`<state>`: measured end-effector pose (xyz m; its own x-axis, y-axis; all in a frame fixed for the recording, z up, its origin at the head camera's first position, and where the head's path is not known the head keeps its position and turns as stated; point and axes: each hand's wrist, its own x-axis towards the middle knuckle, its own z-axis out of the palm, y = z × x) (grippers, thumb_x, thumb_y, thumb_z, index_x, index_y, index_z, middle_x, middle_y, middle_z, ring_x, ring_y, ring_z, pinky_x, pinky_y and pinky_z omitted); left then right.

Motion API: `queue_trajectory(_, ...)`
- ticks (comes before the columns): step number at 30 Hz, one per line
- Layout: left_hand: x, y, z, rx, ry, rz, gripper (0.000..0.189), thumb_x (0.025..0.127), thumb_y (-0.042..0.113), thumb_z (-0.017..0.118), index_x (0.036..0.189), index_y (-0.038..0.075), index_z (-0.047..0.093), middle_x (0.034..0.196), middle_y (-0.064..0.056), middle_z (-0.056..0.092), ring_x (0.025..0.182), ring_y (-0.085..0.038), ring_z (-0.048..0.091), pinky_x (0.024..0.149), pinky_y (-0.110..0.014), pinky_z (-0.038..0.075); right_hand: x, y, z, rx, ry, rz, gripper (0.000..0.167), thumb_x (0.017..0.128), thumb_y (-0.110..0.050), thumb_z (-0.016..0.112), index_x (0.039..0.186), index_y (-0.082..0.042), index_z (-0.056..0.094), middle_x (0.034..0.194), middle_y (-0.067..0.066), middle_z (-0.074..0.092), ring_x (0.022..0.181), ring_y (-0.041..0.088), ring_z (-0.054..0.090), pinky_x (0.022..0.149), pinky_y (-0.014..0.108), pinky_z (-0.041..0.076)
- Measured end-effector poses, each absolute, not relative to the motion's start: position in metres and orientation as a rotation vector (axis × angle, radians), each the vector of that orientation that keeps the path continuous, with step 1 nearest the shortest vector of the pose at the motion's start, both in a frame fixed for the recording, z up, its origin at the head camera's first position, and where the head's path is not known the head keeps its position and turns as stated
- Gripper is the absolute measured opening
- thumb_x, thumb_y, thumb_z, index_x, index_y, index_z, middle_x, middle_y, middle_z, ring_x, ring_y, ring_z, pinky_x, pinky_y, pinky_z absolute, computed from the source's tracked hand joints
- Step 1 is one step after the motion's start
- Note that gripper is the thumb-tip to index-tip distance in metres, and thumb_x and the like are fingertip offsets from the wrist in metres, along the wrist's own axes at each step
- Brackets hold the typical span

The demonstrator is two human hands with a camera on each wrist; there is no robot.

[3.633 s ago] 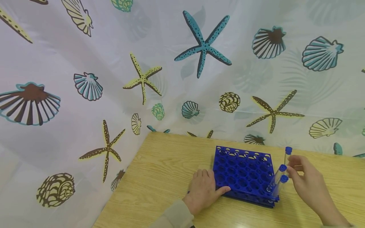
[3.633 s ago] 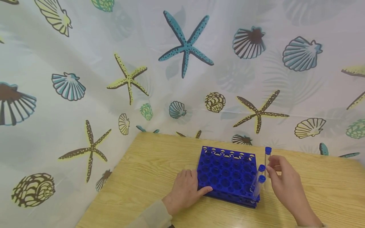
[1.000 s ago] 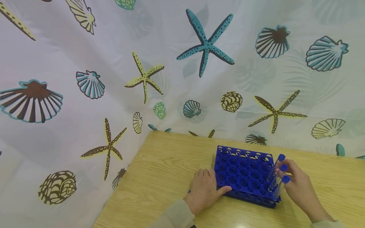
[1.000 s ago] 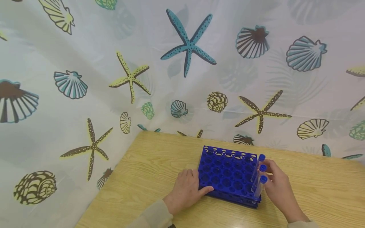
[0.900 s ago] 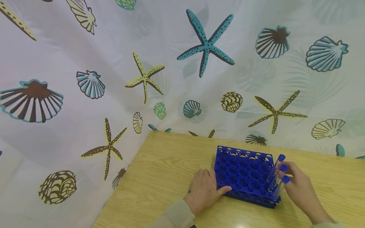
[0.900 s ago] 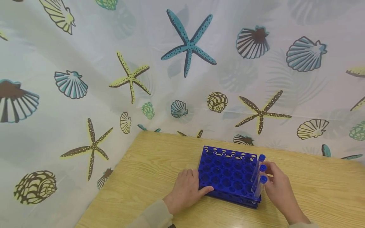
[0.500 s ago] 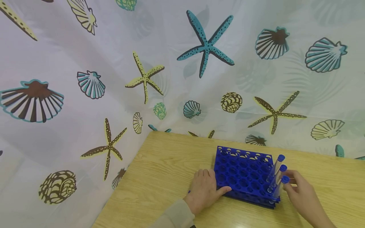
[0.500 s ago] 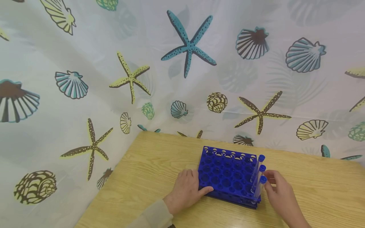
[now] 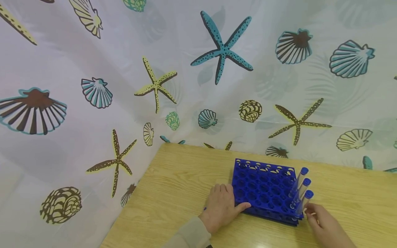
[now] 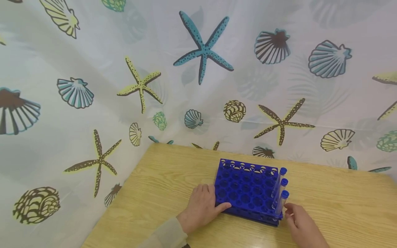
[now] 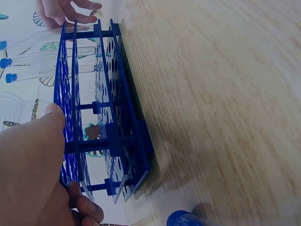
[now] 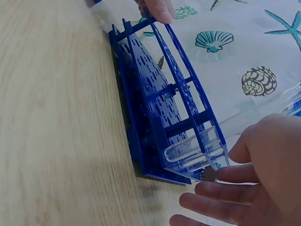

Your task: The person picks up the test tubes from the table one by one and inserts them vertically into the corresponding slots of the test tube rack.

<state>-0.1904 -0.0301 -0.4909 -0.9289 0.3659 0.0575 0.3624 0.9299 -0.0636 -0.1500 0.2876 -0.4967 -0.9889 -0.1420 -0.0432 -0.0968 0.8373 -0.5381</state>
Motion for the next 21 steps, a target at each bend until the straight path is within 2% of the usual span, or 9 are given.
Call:
queue_trajectory(3, -0.19, -0.03, -0.491, -0.571, -3.009, 0.089, 0.078, 0.087, 0.083, 0.013, 0.089, 0.014, 0.049, 0.077, -0.001, 0.049, 0.069, -0.016, 0.039, 0.067, -0.027, 0.034, -0.147, 0.286, -0.499, -0.192, 2.891, -0.82, 0.036, 0.102, -0.008, 0.044, 0.126, 0.018, 0.049, 0.112, 0.019, 0.063, 0.094, 0.022, 0.062, 0.073, 0.033, 0.053)
queue_trajectory(7, -0.191, -0.03, -0.492, -0.57, -3.002, 0.103, 0.079, 0.087, 0.083, 0.013, 0.089, 0.014, 0.049, 0.077, -0.001, 0.048, 0.069, -0.016, 0.039, 0.067, -0.027, 0.035, -0.144, 0.283, -0.498, -0.196, 2.835, -0.803, 0.045, 0.1, -0.015, 0.051, 0.131, 0.016, 0.045, 0.117, 0.018, 0.061, 0.096, 0.019, 0.06, 0.072, 0.03, 0.052)
queue_trajectory(13, -0.19, -0.03, -0.492, -0.566, -3.004, 0.103, 0.078, 0.087, 0.083, 0.013, 0.089, 0.014, 0.049, 0.077, -0.001, 0.048, 0.069, -0.016, 0.039, 0.067, -0.027, 0.035, -0.145, 0.275, -0.493, -0.187, 2.832, -0.73, 0.067, 0.097, -0.04, 0.06, 0.131, 0.015, 0.043, 0.118, 0.023, 0.058, 0.096, 0.025, 0.063, 0.074, 0.043, 0.056)
queue_trajectory(19, -0.19, -0.03, -0.492, -0.566, -2.993, 0.097, 0.078, 0.087, 0.083, 0.014, 0.089, 0.014, 0.05, 0.077, -0.001, 0.049, 0.069, -0.016, 0.039, 0.068, -0.027, 0.035, -0.143, 0.268, -0.49, -0.146, 2.918, -0.582, 0.076, 0.093, -0.061, 0.057, 0.122, 0.008, 0.047, 0.111, 0.019, 0.059, 0.096, 0.033, 0.065, 0.069, 0.049, 0.055)
queue_trajectory(21, -0.19, -0.03, -0.492, -0.564, -2.989, 0.1, 0.078, 0.087, 0.083, 0.014, 0.089, 0.014, 0.05, 0.077, -0.001, 0.049, 0.069, -0.016, 0.04, 0.069, -0.027, 0.036, -0.143, 0.267, -0.491, -0.132, 2.925, -0.564, 0.077, 0.092, -0.065, 0.055, 0.118, 0.007, 0.047, 0.105, 0.016, 0.058, 0.089, 0.03, 0.064, 0.065, 0.046, 0.053)
